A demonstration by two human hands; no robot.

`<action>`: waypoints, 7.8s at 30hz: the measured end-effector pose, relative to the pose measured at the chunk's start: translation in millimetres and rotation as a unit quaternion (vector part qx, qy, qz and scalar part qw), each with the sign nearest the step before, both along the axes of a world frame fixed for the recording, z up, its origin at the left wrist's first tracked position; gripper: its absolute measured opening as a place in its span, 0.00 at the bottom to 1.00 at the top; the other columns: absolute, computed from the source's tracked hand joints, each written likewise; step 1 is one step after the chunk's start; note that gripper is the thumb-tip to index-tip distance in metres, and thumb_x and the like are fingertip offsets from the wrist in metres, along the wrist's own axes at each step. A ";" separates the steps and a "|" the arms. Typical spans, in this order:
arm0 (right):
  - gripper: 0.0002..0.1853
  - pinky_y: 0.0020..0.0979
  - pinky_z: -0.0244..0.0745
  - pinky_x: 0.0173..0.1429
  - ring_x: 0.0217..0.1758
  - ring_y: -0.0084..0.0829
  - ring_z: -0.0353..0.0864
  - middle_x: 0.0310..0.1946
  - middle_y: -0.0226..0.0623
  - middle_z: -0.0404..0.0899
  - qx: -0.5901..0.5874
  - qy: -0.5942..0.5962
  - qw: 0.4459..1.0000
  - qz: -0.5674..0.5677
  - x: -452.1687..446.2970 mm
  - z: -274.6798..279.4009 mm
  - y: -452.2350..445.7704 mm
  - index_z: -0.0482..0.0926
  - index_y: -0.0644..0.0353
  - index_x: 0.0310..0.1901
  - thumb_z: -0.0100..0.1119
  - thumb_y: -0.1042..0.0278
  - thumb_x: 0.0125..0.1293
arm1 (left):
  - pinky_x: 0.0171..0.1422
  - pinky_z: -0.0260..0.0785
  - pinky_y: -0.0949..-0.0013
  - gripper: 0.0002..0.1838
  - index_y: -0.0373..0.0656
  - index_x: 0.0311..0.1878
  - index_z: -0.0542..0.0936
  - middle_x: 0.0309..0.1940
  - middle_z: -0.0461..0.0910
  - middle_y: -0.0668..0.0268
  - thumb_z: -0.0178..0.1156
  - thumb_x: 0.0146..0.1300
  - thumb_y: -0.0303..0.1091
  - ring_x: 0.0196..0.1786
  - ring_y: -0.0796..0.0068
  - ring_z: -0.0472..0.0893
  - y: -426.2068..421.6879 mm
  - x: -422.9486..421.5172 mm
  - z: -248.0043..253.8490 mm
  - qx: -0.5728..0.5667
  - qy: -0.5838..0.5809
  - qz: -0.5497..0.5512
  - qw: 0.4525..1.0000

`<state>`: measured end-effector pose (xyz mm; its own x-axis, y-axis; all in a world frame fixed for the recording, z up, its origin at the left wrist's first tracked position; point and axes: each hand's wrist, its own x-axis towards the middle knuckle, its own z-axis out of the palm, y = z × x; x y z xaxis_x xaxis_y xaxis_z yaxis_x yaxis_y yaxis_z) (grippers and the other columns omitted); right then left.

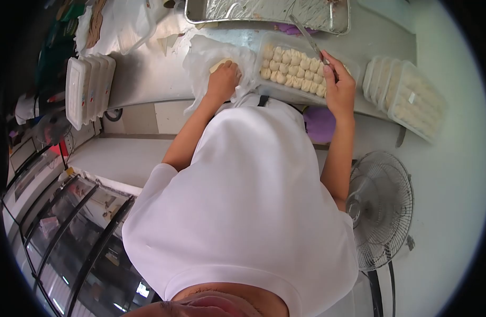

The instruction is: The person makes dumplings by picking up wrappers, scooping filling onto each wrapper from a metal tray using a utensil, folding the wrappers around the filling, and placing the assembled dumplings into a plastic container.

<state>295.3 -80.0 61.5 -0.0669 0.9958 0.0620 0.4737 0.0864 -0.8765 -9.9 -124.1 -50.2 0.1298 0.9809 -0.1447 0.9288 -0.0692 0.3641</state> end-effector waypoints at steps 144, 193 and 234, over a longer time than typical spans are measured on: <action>0.14 0.29 0.73 0.33 0.28 0.33 0.79 0.33 0.28 0.81 0.155 -0.138 0.977 0.051 -95.7 10.1 61.1 0.85 0.46 0.48 0.63 0.71 0.59 | 0.75 0.59 0.54 0.24 0.29 0.64 0.61 0.64 0.66 0.51 0.32 0.78 0.41 0.68 0.57 0.67 120.9 4.7 96.7 0.000 -0.858 0.349 0.377; 0.12 0.29 0.73 0.36 0.29 0.35 0.79 0.33 0.37 0.83 0.153 -0.246 0.949 0.128 -23.1 117.0 27.9 0.84 0.58 0.47 0.63 0.68 0.62 | 0.41 0.69 0.64 0.11 0.38 0.41 0.76 0.30 0.77 0.55 0.66 0.58 0.31 0.33 0.60 0.76 91.8 10.7 134.5 0.129 -0.174 -0.083 0.973; 0.16 0.21 0.73 0.54 0.46 0.19 0.79 0.45 0.36 0.84 -0.096 0.120 0.960 -0.233 119.0 21.6 -91.3 0.79 0.66 0.55 0.61 0.74 0.67 | 0.48 0.74 0.56 0.17 0.44 0.47 0.79 0.42 0.81 0.56 0.65 0.56 0.39 0.44 0.53 0.81 110.5 197.7 2.5 0.024 -0.083 -0.227 0.970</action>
<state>414.3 -171.3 83.1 0.3819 0.9087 -0.1685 0.2040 -0.2607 -0.9436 187.8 -13.6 -47.7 0.5676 0.8223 -0.0405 0.7275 -0.4779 0.4923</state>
